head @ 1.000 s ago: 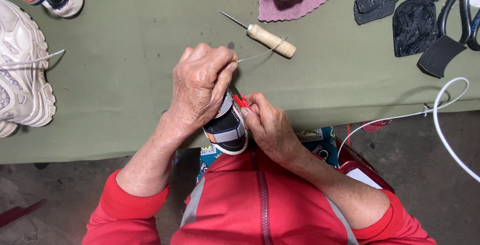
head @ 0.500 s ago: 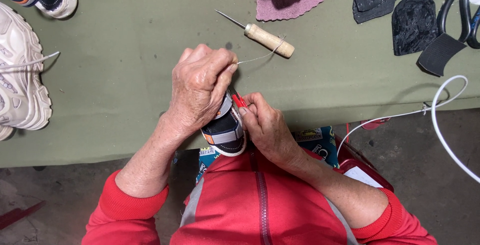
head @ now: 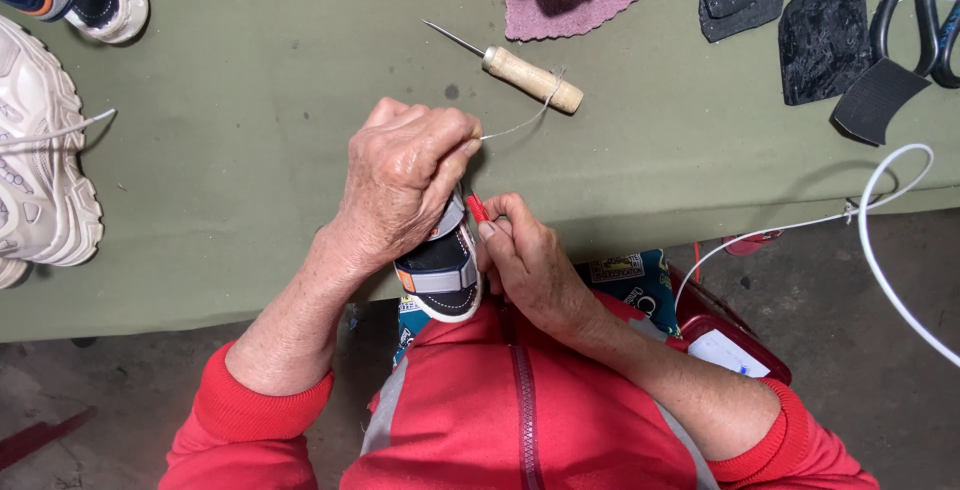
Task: The person uses a wooden-handled awl to pierce holes along the sole of a sneaker and pulls a white thread through the holes to stitch the shoe. They then use red-handled pliers to cut the thread and finish the repair.
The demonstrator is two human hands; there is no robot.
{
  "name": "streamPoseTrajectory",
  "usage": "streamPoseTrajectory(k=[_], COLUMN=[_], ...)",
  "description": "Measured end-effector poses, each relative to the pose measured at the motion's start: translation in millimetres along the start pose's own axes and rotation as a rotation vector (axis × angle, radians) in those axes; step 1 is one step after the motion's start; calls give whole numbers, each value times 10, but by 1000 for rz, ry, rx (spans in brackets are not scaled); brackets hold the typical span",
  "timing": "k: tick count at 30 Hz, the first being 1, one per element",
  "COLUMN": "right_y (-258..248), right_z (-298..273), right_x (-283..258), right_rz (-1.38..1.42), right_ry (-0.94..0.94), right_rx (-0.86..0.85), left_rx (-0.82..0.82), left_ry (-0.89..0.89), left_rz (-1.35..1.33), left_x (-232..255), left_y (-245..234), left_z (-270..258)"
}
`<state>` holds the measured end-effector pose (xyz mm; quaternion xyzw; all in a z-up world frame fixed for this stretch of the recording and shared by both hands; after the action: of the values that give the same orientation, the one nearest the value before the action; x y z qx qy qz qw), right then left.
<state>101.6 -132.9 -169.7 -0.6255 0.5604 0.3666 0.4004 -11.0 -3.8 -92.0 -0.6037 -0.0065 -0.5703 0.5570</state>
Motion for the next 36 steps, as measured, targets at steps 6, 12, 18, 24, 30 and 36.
streamPoseTrajectory(k=[6, 12, 18, 24, 30, 36], right_y=[-11, -77, 22, 18, -28, -144], right_z=[43, 95, -90, -119, -88, -18], right_x=[-73, -266, -381, -238, -214, -266], right_rz=[98, 33, 426, 429, 319, -22], right_ry=[96, 77, 215, 220, 187, 62], right_rx=[-57, -80, -133, -124, -94, -68], left_rx=[13, 35, -21, -256, -420, -381], left_ry=[-25, -33, -11, 34, -23, 25], left_rz=[116, 419, 649, 581, 342, 430], left_x=[-39, -85, -16, -221, -161, -186], left_y=[13, -81, -125, -127, -234, -216], left_z=[-15, -39, -30, 9, 133, 159])
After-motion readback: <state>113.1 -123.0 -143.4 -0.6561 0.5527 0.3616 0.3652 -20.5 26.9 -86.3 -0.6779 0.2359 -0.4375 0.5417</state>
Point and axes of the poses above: each hand's wrist, its own z-axis towards the middle knuckle, its own y-axis out of the palm, x = y × z, the point moved 4 cm from there along z, towards the middle knuckle, and after that the axes turned 5 degrees about -z, right-handed, at the moved point
